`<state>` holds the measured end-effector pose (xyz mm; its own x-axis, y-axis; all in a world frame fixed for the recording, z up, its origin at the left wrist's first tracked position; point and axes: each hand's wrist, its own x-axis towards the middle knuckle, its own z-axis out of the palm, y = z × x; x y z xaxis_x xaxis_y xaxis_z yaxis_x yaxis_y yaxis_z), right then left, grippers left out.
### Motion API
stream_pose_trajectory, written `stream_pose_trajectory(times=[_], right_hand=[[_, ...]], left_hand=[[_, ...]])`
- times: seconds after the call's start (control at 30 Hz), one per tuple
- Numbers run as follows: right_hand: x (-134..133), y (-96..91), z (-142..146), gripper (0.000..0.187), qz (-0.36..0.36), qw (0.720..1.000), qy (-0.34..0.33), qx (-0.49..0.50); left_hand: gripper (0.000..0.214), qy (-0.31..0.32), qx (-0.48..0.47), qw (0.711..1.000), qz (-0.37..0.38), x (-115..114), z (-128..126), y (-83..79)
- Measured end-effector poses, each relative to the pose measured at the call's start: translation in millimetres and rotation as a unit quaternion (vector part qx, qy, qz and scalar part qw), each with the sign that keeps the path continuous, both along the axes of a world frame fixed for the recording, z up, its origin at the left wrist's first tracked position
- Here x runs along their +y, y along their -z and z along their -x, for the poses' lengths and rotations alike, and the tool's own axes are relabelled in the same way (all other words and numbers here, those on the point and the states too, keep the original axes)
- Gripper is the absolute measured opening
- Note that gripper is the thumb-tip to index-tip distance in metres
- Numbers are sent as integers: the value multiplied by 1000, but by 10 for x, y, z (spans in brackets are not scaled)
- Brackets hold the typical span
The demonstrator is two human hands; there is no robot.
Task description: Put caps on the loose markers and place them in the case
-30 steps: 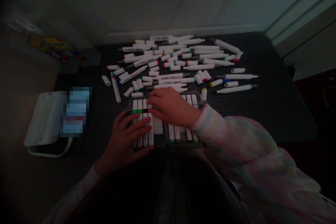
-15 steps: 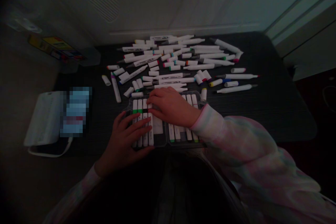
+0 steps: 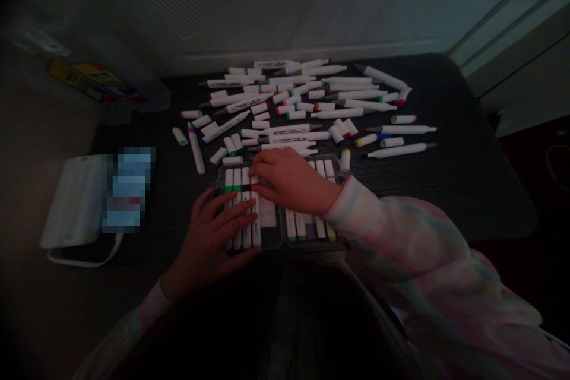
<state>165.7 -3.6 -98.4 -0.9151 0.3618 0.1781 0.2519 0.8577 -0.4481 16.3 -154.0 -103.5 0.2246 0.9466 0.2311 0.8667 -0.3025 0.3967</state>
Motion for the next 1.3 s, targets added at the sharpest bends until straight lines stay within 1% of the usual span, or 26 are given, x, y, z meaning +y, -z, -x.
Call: stream_pose_trajectory(times=[0.87,1.07,1.3], right_hand=[[-9,-14,-2,25,10,1000,4,-6],[-9,-21,0,25,10,1000,4,-9],[-18,-28,8,25,9,1000,9,-15]], left_hand=[[40,0,6,1000,1,-3,7,0],[44,-3,12,1000,10,-11,6,1],[43,-3,29,1000,4,0,5,2]])
